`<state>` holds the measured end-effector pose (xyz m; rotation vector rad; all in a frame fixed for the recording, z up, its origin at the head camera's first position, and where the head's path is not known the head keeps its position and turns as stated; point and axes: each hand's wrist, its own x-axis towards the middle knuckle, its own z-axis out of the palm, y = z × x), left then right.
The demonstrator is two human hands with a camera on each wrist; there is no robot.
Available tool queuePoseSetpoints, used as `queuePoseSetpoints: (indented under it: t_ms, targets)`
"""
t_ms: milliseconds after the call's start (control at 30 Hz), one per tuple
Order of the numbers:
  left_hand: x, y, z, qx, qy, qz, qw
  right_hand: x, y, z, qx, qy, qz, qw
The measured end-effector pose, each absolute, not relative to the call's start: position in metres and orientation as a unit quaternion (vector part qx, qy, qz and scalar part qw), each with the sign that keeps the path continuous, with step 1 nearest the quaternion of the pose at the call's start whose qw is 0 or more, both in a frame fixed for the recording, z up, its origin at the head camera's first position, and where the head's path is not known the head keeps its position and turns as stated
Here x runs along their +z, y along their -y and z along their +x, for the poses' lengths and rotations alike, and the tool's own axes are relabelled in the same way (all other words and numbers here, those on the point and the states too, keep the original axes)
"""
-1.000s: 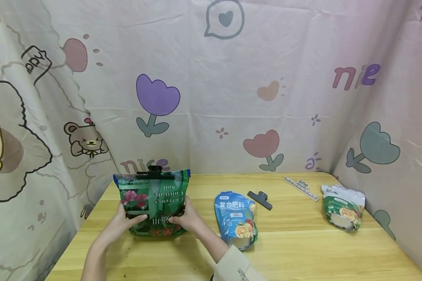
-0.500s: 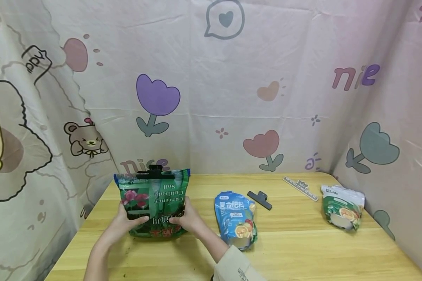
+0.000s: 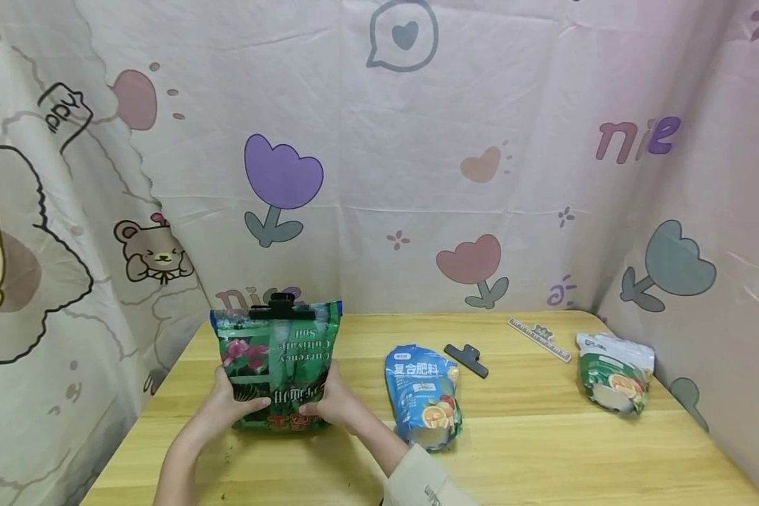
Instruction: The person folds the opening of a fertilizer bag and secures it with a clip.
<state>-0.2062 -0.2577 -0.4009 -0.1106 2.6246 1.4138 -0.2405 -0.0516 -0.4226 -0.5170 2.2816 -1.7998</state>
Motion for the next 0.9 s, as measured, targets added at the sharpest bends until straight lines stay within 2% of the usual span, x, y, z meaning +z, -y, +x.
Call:
queuePoseSetpoints:
  t_ms: [200, 500, 900]
  targets:
    - [-0.4051, 0.2569, -0.2089, 0.459, -0.886, -0.028, 0.068, -0.4288, 0.0515, -0.2424, -0.609, -0.766, -0.168, 0.115]
    - [-0.4083, 0.2561, -0.2073, 0.451, -0.888, -0.010, 0.088, -0.4317, 0.0502, -0.2415, -0.630, -0.746, -0.146, 0.160]
    - [-0.4077, 0.2613, -0.2094, 0.457, -0.883, -0.005, 0.107, -0.4296, 0.0520, -0.2401, -0.628, -0.742, -0.141, 0.188]
